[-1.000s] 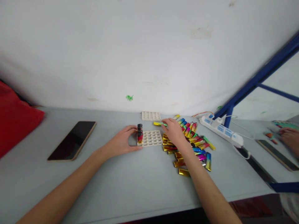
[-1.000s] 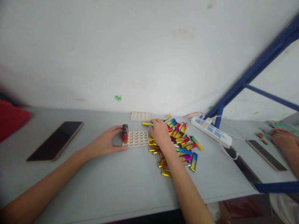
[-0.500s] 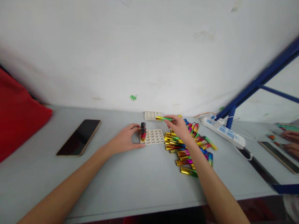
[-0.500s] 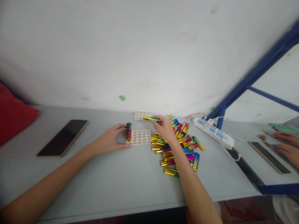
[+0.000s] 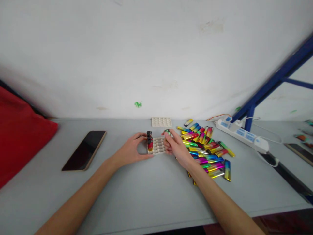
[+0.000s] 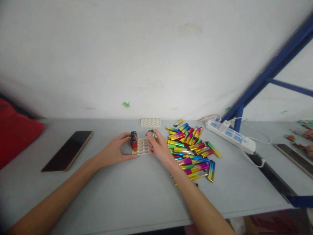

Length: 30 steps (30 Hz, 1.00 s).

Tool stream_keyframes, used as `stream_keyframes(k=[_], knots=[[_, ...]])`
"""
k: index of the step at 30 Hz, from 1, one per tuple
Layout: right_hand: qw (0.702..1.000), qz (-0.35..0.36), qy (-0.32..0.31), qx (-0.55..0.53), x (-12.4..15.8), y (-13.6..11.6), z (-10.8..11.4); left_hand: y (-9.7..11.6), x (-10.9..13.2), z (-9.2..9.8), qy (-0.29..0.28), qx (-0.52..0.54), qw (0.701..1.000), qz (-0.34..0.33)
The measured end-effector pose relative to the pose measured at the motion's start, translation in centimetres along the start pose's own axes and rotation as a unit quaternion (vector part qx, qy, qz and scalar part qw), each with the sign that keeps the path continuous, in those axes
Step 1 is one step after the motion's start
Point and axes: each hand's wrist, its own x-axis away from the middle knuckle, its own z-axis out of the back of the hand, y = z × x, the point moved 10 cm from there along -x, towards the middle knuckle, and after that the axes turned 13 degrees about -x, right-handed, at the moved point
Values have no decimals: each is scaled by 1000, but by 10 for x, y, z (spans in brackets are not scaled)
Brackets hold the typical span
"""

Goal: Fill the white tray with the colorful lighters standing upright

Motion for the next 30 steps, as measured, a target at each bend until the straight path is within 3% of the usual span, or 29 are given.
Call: stream_keyframes(k=[6,14,23,27,30], knots=[[996,-17,18,80,2,13,-2,4,-1,2,-4,8,1000,-4],[984,-9,76,162,0,22,18,4,0,2,2,-20,1000,-7],[993,7,50,109,4,17,10,2,-2,0,5,-17,1000,-18],[983,75,13,169,9,3,4,4,-2,1,10,-8,1000,-24],[940,185,-12,288,17,-18,-4,5,-1,2,15,-17,999,-25]])
